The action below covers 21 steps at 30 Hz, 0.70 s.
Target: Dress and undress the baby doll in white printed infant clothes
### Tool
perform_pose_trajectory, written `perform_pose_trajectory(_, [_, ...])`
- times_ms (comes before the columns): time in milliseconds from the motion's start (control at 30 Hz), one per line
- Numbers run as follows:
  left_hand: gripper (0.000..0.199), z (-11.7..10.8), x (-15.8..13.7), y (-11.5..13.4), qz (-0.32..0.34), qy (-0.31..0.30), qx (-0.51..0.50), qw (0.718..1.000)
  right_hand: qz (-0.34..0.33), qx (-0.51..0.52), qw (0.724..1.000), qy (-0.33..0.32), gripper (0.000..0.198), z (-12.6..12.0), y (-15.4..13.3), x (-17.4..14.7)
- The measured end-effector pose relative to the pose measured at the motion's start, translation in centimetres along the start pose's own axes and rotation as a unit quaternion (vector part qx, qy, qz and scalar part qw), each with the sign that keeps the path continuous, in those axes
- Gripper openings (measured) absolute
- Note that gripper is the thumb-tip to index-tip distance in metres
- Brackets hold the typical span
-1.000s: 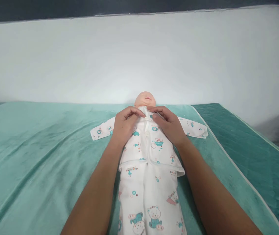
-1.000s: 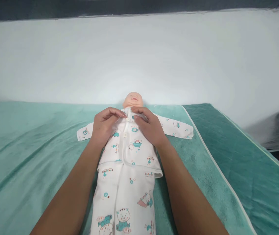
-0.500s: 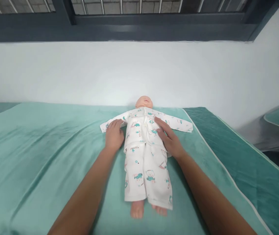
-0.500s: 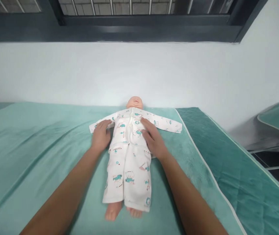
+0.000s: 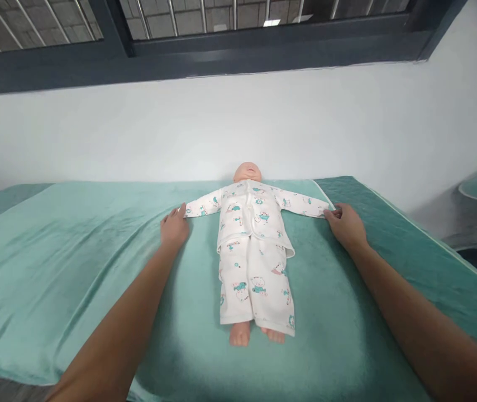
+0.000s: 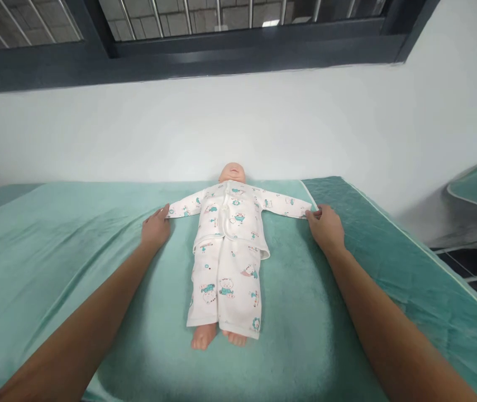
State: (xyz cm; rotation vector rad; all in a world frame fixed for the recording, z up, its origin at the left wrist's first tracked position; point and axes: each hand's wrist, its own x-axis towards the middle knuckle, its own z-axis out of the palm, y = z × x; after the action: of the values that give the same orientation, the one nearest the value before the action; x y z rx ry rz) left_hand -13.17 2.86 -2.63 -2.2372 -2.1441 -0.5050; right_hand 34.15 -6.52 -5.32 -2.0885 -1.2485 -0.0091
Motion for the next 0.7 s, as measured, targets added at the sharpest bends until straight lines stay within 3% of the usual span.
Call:
perform_pose_trajectory(133, [0.06,0.1,1.6,-0.4,-0.005,0.008,-0.009,1.0,0.002,0.014,0.999,-0.032,0.048,0.4,-0.2,1.2])
perform_pose_trajectory(300, [0.063,0.1,3.3,-0.9,-0.085,0.046,-0.015,0.995,0.008,0.057,0.998,-0.004,0.04,0.4,0.3,2.0])
perform_pose_trajectory(567, [0.063,-0.1,3.3,-0.5,-0.125,0.067,-0.008,0.99,0.039,0.104,0.993,0.046,0.036,0.4,0.8,2.0])
perform_pose_trajectory(700, [0.061,0.1,2.9,-0.3,-0.101,0.056,-0.005,0.993,0.025,0.068,0.997,0.031,0.033,0.5,0.7,1.9])
